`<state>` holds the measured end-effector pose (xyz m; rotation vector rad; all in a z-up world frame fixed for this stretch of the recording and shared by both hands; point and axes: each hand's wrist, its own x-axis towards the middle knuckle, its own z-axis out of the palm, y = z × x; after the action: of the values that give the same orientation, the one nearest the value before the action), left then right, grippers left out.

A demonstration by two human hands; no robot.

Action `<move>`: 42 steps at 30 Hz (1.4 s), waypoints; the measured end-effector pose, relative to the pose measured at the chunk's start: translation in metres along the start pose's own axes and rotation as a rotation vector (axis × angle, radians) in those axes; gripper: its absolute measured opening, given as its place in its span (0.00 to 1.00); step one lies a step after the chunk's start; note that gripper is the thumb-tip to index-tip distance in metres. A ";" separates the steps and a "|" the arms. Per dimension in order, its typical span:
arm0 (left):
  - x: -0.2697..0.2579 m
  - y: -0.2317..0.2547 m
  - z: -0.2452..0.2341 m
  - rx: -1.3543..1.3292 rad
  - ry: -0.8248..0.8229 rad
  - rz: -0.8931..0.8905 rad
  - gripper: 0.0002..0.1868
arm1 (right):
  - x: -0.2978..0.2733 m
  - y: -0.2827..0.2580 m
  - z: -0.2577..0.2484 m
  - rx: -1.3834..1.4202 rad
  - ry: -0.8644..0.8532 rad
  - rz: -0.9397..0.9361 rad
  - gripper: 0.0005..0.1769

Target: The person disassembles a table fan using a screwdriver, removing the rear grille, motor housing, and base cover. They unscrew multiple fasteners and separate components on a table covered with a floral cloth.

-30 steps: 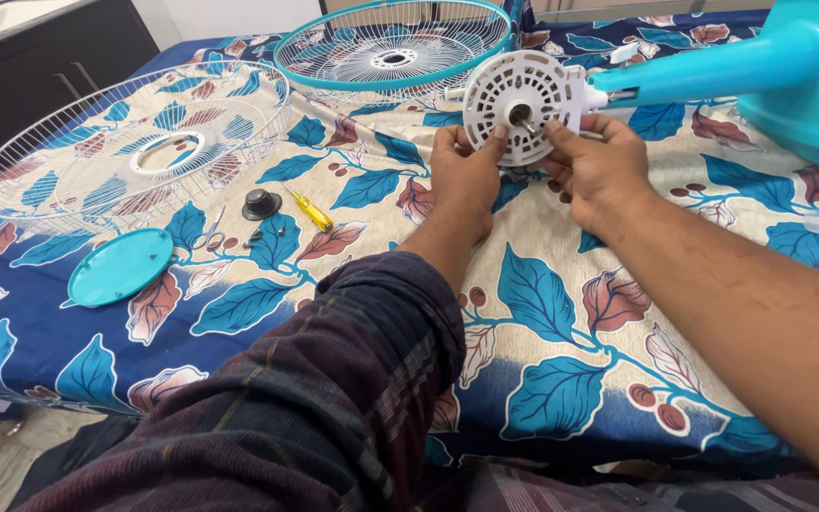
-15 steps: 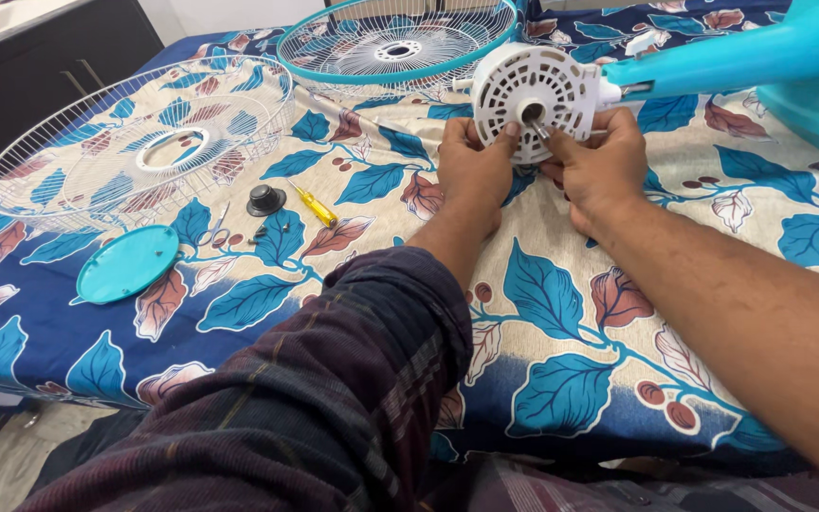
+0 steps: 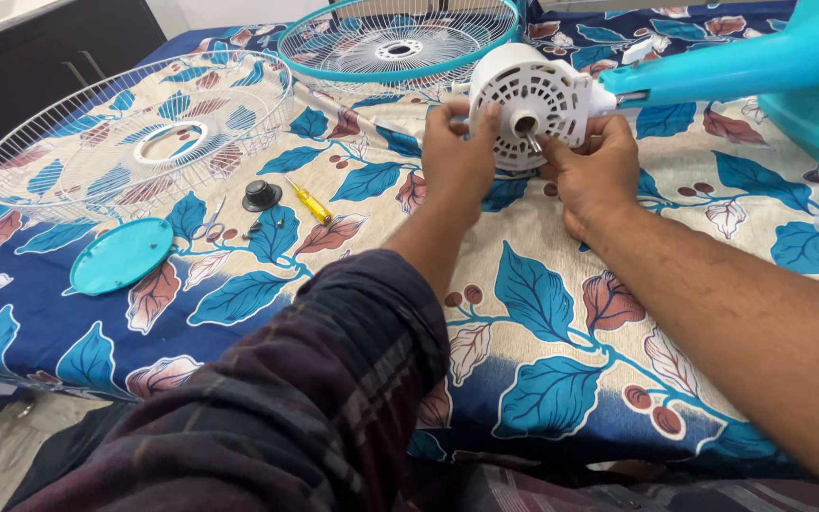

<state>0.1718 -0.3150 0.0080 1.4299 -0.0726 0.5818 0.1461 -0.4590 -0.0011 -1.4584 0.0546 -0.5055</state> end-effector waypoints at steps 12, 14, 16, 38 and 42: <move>0.033 0.040 -0.010 0.571 -0.288 0.386 0.26 | 0.001 0.003 0.001 -0.051 -0.016 -0.077 0.25; 0.032 0.040 -0.009 0.589 -0.278 0.425 0.26 | 0.002 0.003 0.002 -0.040 -0.007 -0.069 0.25; 0.029 0.038 -0.009 0.593 -0.265 0.460 0.26 | 0.001 0.002 0.001 -0.083 0.004 -0.039 0.24; -0.018 0.047 -0.007 0.479 -0.062 0.292 0.29 | -0.003 0.000 0.000 -0.093 0.021 -0.050 0.18; -0.021 0.046 -0.013 0.352 -0.162 0.207 0.27 | -0.002 -0.001 0.000 -0.040 0.038 -0.041 0.20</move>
<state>0.1303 -0.3082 0.0393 1.8254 -0.2602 0.6699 0.1442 -0.4589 -0.0003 -1.4916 0.0654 -0.5687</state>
